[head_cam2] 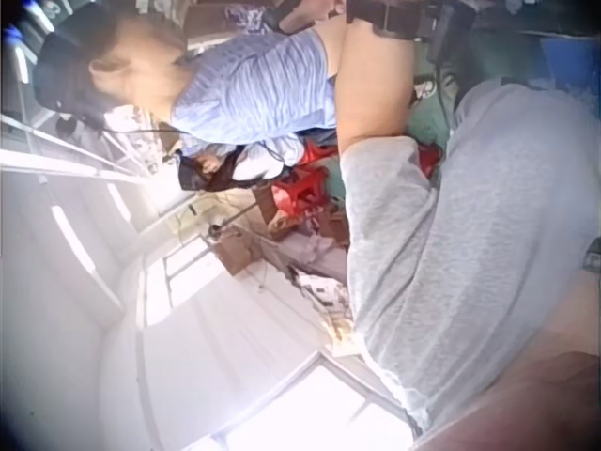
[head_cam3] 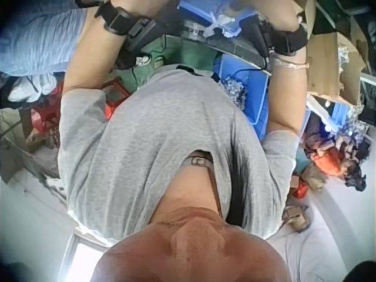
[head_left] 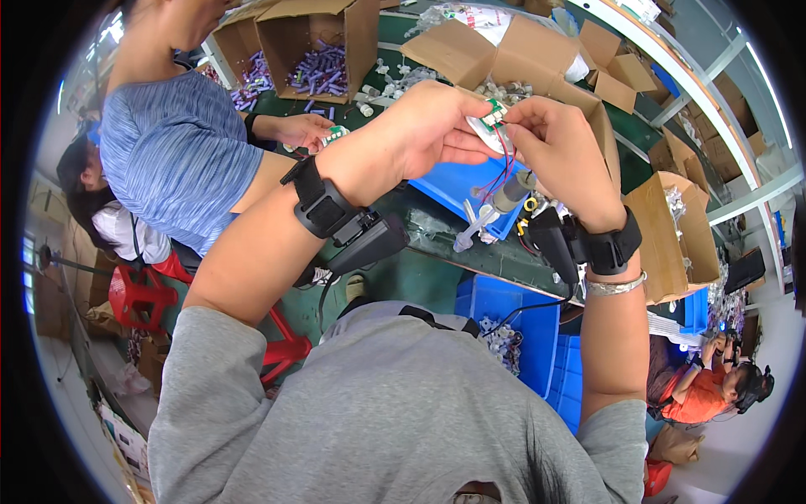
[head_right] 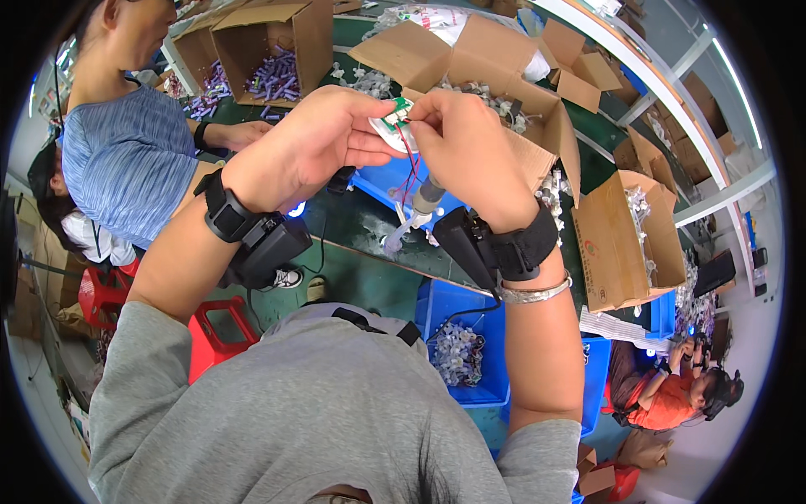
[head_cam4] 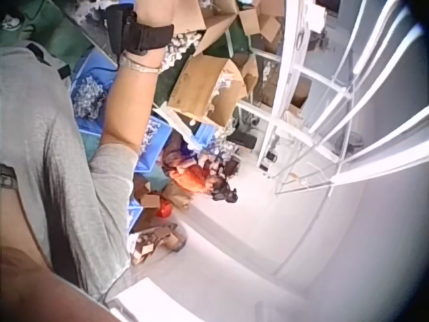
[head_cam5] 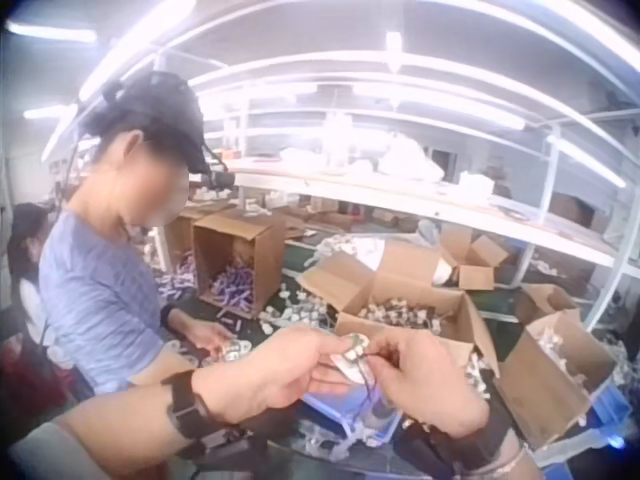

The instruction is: Assemble electronic components by connecting circuit boards to small motors and applying adhesive.

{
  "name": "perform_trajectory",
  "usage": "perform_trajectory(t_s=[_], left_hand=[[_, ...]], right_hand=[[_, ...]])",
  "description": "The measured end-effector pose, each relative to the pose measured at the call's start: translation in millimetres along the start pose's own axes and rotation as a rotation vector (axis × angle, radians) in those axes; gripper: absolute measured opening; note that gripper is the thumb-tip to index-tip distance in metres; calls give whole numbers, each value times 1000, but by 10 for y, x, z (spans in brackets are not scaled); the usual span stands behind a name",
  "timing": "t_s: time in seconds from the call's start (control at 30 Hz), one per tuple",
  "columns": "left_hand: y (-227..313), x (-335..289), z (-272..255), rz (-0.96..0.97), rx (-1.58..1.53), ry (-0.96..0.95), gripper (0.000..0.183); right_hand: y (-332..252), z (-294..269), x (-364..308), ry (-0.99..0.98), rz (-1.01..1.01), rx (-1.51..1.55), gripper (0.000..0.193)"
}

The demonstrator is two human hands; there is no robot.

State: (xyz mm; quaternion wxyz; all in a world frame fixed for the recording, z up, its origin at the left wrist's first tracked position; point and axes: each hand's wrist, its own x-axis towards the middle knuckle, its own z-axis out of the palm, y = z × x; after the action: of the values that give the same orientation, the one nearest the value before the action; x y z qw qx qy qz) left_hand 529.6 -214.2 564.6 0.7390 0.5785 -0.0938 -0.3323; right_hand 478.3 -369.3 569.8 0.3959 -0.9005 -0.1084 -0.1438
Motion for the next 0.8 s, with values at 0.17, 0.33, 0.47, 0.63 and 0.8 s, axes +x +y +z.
perform_trajectory(t_s=[0.17, 0.33, 0.47, 0.63, 0.8], left_hand=[[15, -63, 17, 77, 75, 25, 22], [1, -87, 21, 185, 223, 30, 22], [16, -155, 70, 285, 371, 43, 23], [46, -217, 126, 357, 451, 28, 24], [10, -288, 85, 539, 646, 16, 21]], right_hand=[[-43, 92, -6, 83, 75, 71, 10], [-108, 184, -94, 211, 20, 60, 8], [-171, 196, -157, 342, -124, -44, 4], [-236, 180, -193, 385, -124, 2, 4], [-249, 103, -330, 362, -161, 66, 5]])
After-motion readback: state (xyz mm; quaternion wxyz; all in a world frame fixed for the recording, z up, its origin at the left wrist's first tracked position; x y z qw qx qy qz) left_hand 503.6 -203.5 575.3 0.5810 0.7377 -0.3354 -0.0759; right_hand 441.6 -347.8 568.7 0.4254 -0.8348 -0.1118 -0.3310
